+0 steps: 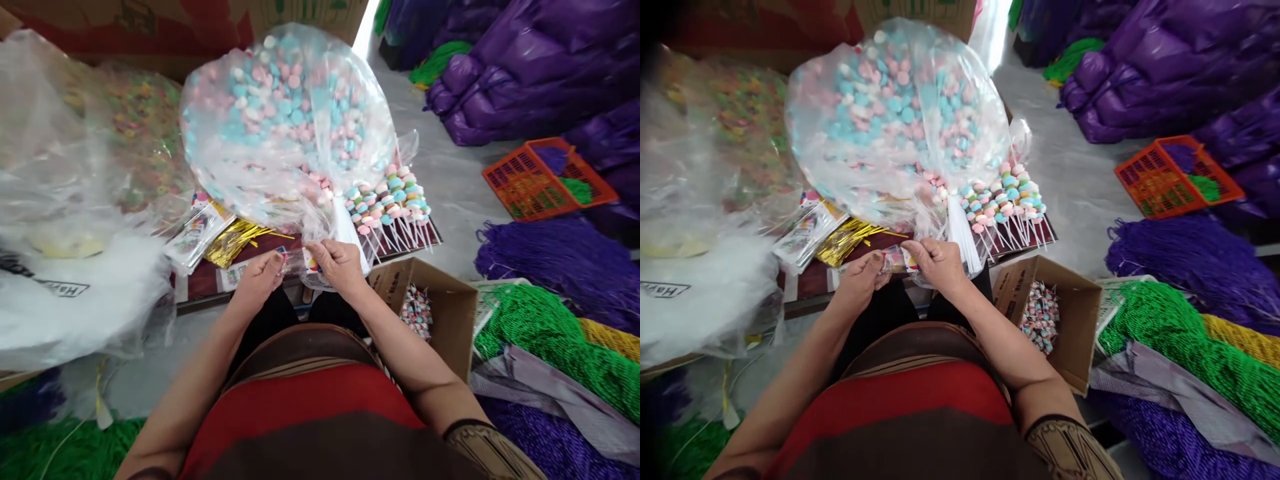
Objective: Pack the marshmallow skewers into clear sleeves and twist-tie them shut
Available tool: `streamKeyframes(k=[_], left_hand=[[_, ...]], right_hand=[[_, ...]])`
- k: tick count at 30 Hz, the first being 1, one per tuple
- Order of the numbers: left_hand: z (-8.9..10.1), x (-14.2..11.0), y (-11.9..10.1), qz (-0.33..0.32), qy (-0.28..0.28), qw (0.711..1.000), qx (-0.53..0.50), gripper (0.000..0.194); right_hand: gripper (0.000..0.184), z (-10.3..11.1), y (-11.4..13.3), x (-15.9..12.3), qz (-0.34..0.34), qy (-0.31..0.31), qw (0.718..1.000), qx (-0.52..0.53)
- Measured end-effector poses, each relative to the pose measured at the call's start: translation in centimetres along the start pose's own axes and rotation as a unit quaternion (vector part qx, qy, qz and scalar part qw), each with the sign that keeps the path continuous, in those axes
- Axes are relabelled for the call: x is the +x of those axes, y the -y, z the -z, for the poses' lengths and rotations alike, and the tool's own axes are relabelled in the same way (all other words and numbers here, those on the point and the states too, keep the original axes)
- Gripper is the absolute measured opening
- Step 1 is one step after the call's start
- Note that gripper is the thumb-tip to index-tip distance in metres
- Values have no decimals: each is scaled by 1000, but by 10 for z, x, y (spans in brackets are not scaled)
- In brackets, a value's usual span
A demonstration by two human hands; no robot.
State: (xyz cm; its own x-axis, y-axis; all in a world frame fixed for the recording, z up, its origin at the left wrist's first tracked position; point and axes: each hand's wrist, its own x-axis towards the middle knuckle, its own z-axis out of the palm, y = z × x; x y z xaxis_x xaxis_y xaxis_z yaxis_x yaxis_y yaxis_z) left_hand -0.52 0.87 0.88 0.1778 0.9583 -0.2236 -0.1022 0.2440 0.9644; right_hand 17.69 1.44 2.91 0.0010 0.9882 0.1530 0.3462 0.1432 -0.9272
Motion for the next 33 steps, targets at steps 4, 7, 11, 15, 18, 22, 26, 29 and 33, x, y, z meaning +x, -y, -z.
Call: streamKeyframes(k=[4,7,11,15,18,22,26,29,33], left_hand=[[-4,6,-1,-1,-35,996,-87,63],[-1,11,-6,1,-34,988,-153,63],[0,14,-13,31,-15,976,-214,64],[-1,14,-15,30,3,971,-237,65],[0,13,-14,20,25,970,-242,64],[2,13,-11,17,38,970,-239,65],[0,12,-6,21,32,973,-226,65],[-1,11,0,16,36,973,-229,64],[3,10,7,15,48,975,-215,64]], right_hand=[[52,50,-12,11,-7,-14,996,-88],[29,102,-22,21,-38,-96,956,-275],[29,143,-34,25,-139,-57,845,-513],[31,146,-40,25,-203,-10,798,-568],[36,148,-46,23,-220,-67,805,-547],[33,161,-57,12,-155,-212,880,-395],[26,157,-58,-5,-64,-302,945,-112],[21,142,-48,-16,-11,-289,957,3],[10,127,-32,-25,25,-197,979,46]])
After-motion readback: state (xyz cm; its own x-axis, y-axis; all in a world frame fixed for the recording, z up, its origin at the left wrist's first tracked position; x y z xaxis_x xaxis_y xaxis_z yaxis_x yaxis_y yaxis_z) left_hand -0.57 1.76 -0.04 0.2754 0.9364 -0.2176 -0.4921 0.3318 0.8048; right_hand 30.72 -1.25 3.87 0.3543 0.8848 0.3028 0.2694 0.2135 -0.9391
